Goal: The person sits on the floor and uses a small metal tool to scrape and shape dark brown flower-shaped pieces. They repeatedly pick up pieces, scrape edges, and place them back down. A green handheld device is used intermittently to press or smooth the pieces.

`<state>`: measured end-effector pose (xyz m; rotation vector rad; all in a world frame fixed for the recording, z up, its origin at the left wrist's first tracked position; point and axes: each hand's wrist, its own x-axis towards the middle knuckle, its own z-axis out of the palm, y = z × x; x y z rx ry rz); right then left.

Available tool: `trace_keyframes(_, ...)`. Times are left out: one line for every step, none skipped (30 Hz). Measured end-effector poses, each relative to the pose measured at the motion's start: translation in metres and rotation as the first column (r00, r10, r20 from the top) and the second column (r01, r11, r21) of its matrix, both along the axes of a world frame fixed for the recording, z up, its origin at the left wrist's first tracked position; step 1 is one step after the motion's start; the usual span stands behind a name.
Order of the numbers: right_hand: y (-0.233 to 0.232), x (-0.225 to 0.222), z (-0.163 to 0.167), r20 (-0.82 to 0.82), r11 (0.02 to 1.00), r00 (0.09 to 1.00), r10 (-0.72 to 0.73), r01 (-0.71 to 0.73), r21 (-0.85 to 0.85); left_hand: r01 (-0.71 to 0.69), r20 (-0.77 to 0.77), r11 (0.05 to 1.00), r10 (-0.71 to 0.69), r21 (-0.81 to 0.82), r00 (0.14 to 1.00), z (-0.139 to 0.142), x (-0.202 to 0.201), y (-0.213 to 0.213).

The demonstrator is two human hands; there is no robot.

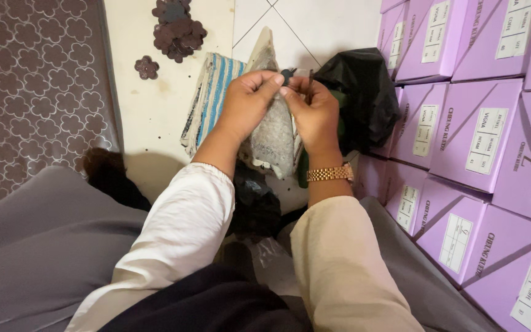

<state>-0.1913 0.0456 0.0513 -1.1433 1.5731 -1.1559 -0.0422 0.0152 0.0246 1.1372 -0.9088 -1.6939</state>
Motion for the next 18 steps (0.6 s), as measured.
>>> trace_keyframes(0.000, 0.001, 0.000, -0.053, 1.000, 0.999, -0.003, 0.002, -0.003, 0.006, 0.019, 1.000, -0.006, 0.015, 1.000, 0.001, 0.001, 0.000)
trace_keyframes(-0.001, 0.001, 0.001, -0.106, 1.000, 0.994, -0.005, 0.005, -0.008, 0.012, 0.037, 1.000, -0.013, 0.028, 0.999, 0.002, 0.002, 0.000)
trace_keyframes(-0.001, 0.001, 0.003, -0.160, 1.000, 0.987, -0.009, 0.007, -0.011, 0.018, 0.054, 0.999, -0.020, 0.043, 0.998, 0.004, 0.003, 0.000)
trace_keyframes(-0.001, 0.001, 0.005, -0.168, 1.000, 0.986, -0.002, 0.006, 0.023, 0.028, 0.082, 0.999, -0.031, 0.039, 0.996, 0.006, 0.003, 0.000)
trace_keyframes(0.000, 0.000, 0.008, -0.173, 0.998, 0.985, 0.006, 0.004, 0.057, 0.037, 0.111, 0.999, -0.041, 0.035, 0.993, 0.007, 0.005, 0.000)
trace_keyframes(0.000, 0.000, 0.010, -0.178, 0.996, 0.984, 0.013, 0.002, 0.087, 0.046, 0.141, 0.999, -0.050, 0.028, 0.989, 0.009, 0.005, -0.001)
trace_keyframes(0.001, 0.000, 0.013, -0.206, 0.996, 0.978, 0.020, -0.002, 0.086, 0.061, 0.159, 0.998, -0.062, 0.009, 0.985, 0.010, 0.005, 0.000)
trace_keyframes(0.001, 0.000, 0.015, -0.237, 0.996, 0.971, 0.026, -0.006, 0.085, 0.077, 0.174, 0.997, -0.074, -0.011, 0.982, 0.011, 0.005, 0.000)
trace_keyframes(0.002, 0.000, 0.017, -0.267, 0.996, 0.963, 0.033, -0.010, 0.087, 0.092, 0.190, 0.995, -0.085, -0.027, 0.978, 0.011, 0.005, 0.001)
trace_keyframes(0.003, 0.000, 0.018, -0.288, 0.997, 0.957, 0.038, -0.016, 0.078, 0.090, 0.175, 0.995, -0.080, -0.051, 0.981, 0.011, 0.004, 0.002)
trace_keyframes(0.002, 0.001, 0.017, -0.308, 0.997, 0.950, 0.045, -0.025, 0.069, 0.086, 0.160, 0.994, -0.073, -0.074, 0.984, 0.011, 0.003, 0.003)
trace_keyframes(0.002, 0.002, 0.016, -0.327, 0.998, 0.944, 0.052, -0.035, 0.058, 0.079, 0.147, 0.992, -0.064, -0.098, 0.987, 0.010, 0.003, 0.004)
trace_keyframes(0.002, 0.002, 0.016, -0.323, 0.997, 0.944, 0.063, -0.048, 0.057, 0.088, 0.216, 0.991, -0.064, -0.102, 0.974, 0.009, 0.003, 0.005)
trace_keyframes(0.002, 0.002, 0.015, -0.319, 0.997, 0.945, 0.074, -0.060, 0.054, 0.097, 0.285, 0.990, -0.064, -0.106, 0.956, 0.008, 0.003, 0.006)
trace_keyframes(0.002, 0.002, 0.014, -0.314, 0.996, 0.946, 0.086, -0.073, 0.053, 0.107, 0.353, 0.988, -0.063, -0.108, 0.933, 0.007, 0.004, 0.007)
trace_keyframes(0.003, 0.001, 0.013, -0.273, 0.995, 0.957, 0.098, -0.085, 0.059, 0.111, 0.350, 0.986, -0.061, -0.124, 0.935, 0.006, 0.005, 0.007)
trace_keyframes(0.004, 0.000, 0.012, -0.233, 0.993, 0.966, 0.108, -0.096, 0.063, 0.117, 0.346, 0.983, -0.062, -0.140, 0.936, 0.005, 0.006, 0.007)
trace_keyframes(0.005, -0.002, 0.012, -0.196, 0.992, 0.974, 0.116, -0.105, 0.066, 0.123, 0.339, 0.980, -0.063, -0.159, 0.939, 0.004, 0.006, 0.006)
